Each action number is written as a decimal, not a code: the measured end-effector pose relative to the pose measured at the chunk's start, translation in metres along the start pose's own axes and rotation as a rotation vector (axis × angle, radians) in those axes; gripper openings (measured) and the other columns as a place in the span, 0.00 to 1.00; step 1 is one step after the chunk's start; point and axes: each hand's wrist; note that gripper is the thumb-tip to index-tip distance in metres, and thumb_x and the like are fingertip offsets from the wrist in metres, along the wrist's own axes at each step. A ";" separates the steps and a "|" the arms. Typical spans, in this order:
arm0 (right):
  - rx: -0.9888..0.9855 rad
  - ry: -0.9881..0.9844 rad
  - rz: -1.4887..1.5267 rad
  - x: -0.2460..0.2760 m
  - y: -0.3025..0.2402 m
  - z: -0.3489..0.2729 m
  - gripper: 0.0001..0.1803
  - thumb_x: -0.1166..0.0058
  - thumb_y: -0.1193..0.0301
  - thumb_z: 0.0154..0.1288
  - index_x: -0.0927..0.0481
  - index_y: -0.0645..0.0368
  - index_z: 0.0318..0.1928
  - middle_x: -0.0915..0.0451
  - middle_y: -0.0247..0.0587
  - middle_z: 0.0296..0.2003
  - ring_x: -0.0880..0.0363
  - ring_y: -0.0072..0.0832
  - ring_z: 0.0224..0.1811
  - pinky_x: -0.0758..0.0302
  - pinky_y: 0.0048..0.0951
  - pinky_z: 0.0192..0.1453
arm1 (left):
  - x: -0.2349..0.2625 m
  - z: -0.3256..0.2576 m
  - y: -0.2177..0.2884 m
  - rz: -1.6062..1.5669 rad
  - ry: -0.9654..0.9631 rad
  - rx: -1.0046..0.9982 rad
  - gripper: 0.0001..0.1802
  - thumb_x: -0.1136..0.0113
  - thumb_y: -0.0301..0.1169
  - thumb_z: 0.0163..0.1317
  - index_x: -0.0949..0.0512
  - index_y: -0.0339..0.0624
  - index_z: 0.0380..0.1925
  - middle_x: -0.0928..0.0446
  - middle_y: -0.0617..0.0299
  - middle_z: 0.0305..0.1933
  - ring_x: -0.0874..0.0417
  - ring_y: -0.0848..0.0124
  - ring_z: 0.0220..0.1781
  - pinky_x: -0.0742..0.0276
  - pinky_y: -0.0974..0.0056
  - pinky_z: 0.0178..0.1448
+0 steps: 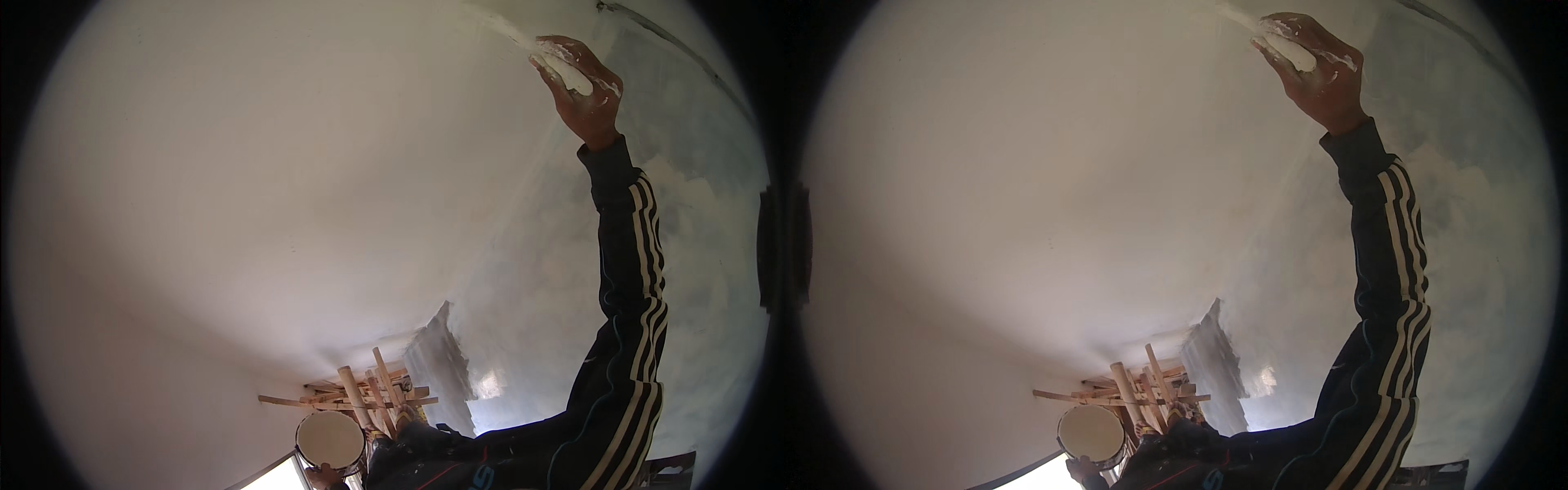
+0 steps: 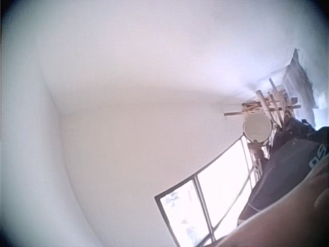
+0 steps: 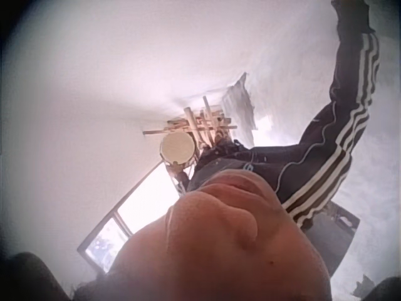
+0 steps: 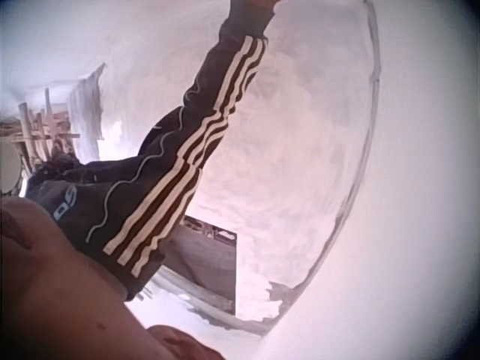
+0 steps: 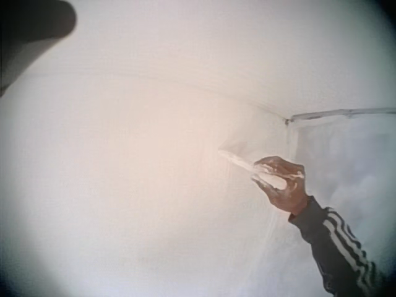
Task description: The person applies white plaster to a wall using a trowel and a bucket. They repeatedly scoop plaster from the bucket and spread it onto the wall surface, working on a section near a window.
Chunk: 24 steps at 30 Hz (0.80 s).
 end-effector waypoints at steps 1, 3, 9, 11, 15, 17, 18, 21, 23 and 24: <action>0.058 0.081 -0.097 0.003 0.009 0.009 0.16 0.35 0.74 0.49 0.24 0.56 0.40 0.19 0.37 0.36 0.18 0.27 0.35 0.20 0.25 0.39 | 0.006 0.021 -0.021 0.272 0.001 -0.137 0.37 0.34 0.33 0.50 0.41 0.32 0.57 0.25 0.51 0.45 0.23 0.67 0.39 0.22 0.57 0.41; -0.058 0.129 0.049 0.005 0.010 0.025 0.12 0.39 0.79 0.51 0.22 0.60 0.39 0.20 0.40 0.39 0.19 0.29 0.39 0.20 0.24 0.42 | 0.006 0.057 -0.056 0.247 0.128 -0.283 0.31 0.34 0.27 0.48 0.36 0.30 0.51 0.24 0.52 0.35 0.23 0.65 0.32 0.21 0.63 0.35; 0.016 0.111 -0.181 -0.010 0.027 0.034 0.17 0.37 0.76 0.48 0.22 0.55 0.42 0.21 0.35 0.41 0.19 0.27 0.38 0.20 0.25 0.41 | 0.002 0.078 -0.081 -0.033 -0.186 -0.102 0.23 0.57 0.47 0.63 0.34 0.53 0.56 0.28 0.62 0.45 0.27 0.68 0.49 0.32 0.43 0.51; -0.004 0.048 -0.159 -0.022 0.018 0.018 0.22 0.35 0.73 0.44 0.23 0.51 0.43 0.22 0.31 0.43 0.20 0.26 0.38 0.21 0.26 0.40 | -0.003 0.088 -0.078 0.130 -0.165 -0.119 0.22 0.59 0.50 0.62 0.34 0.59 0.55 0.28 0.64 0.47 0.27 0.69 0.51 0.34 0.43 0.53; 0.031 -0.162 -0.207 -0.043 -0.035 -0.003 0.25 0.37 0.71 0.40 0.22 0.41 0.45 0.26 0.27 0.46 0.22 0.23 0.42 0.23 0.22 0.36 | 0.015 0.140 -0.091 1.451 -0.135 -0.490 0.22 0.64 0.54 0.62 0.33 0.72 0.54 0.29 0.68 0.49 0.29 0.71 0.54 0.37 0.44 0.55; 0.129 -0.183 -0.099 -0.058 -0.063 -0.032 0.22 0.37 0.70 0.43 0.22 0.38 0.43 0.27 0.28 0.44 0.22 0.23 0.42 0.21 0.22 0.36 | 0.004 0.142 -0.097 1.644 -0.167 -0.479 0.19 0.61 0.55 0.60 0.34 0.85 0.53 0.30 0.72 0.51 0.30 0.75 0.57 0.39 0.50 0.58; 0.154 -0.281 -0.034 -0.060 -0.083 -0.041 0.20 0.37 0.71 0.43 0.22 0.40 0.41 0.28 0.27 0.42 0.22 0.23 0.42 0.20 0.22 0.37 | 0.005 0.142 -0.101 1.685 -0.129 -0.576 0.17 0.60 0.54 0.60 0.32 0.83 0.50 0.28 0.72 0.48 0.29 0.76 0.54 0.38 0.51 0.55; 0.068 -0.287 0.159 -0.066 -0.103 -0.065 0.19 0.35 0.75 0.42 0.22 0.45 0.37 0.25 0.32 0.42 0.20 0.27 0.40 0.19 0.24 0.33 | 0.017 0.146 -0.103 1.597 0.037 -0.842 0.12 0.56 0.49 0.58 0.27 0.72 0.41 0.26 0.73 0.40 0.25 0.76 0.43 0.34 0.55 0.46; -0.015 -0.279 0.220 -0.060 -0.103 -0.071 0.17 0.35 0.75 0.44 0.22 0.46 0.37 0.24 0.33 0.41 0.20 0.28 0.39 0.19 0.24 0.33 | 0.019 0.140 -0.103 1.250 0.179 -0.965 0.10 0.50 0.44 0.55 0.26 0.56 0.34 0.25 0.72 0.34 0.25 0.75 0.34 0.33 0.59 0.40; -0.029 -0.255 0.209 -0.057 -0.101 -0.067 0.16 0.35 0.75 0.45 0.22 0.48 0.37 0.23 0.34 0.40 0.19 0.29 0.38 0.19 0.24 0.34 | 0.019 0.138 -0.101 1.071 0.258 -1.006 0.11 0.47 0.42 0.54 0.25 0.49 0.30 0.25 0.71 0.31 0.26 0.75 0.29 0.33 0.60 0.36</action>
Point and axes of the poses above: each hand's wrist, its own z-axis towards the middle knuckle, its own x-axis out of the back of the hand, y = z × x
